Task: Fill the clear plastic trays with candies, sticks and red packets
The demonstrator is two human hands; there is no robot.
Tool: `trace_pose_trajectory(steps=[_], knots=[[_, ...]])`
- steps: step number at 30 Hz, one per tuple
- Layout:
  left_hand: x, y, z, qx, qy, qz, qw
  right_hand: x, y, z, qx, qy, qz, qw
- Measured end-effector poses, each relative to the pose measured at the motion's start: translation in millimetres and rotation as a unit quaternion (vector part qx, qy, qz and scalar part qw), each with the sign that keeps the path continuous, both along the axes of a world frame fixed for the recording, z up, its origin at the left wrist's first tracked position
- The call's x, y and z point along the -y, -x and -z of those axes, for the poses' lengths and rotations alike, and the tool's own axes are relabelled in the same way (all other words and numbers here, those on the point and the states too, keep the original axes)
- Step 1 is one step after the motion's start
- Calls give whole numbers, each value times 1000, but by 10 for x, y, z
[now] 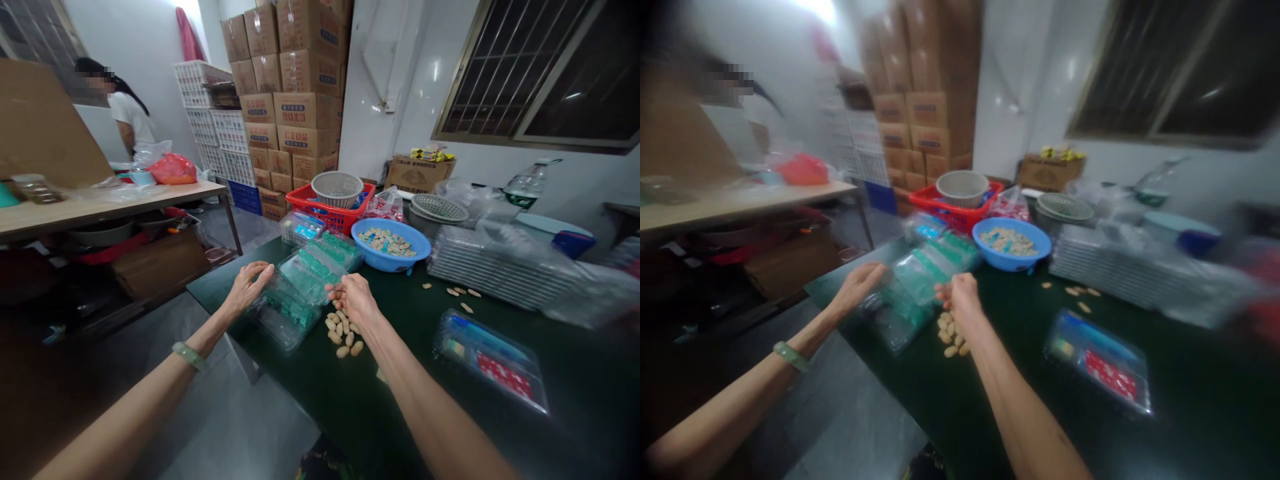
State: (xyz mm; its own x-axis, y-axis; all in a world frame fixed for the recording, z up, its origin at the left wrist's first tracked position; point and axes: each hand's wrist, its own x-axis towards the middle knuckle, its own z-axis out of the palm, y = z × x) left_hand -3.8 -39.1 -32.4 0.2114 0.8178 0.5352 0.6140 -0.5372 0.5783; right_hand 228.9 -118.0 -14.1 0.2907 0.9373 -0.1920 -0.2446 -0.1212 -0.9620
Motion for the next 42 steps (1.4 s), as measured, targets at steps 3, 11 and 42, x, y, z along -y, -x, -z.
trace_pose_trajectory(steps=[3, 11, 42], knots=[[128, -60, -116, 24, -60, -37, 997, 123, -70, -18, -25, -45, 4, 999], [819, -753, -342, -83, -362, 92, 924, 922, -475, 101, -117, -111, 46, 986], [2336, -2927, -233, 442, 450, 481, 609, 2370, -1614, 136, 29, -266, 258, 928]])
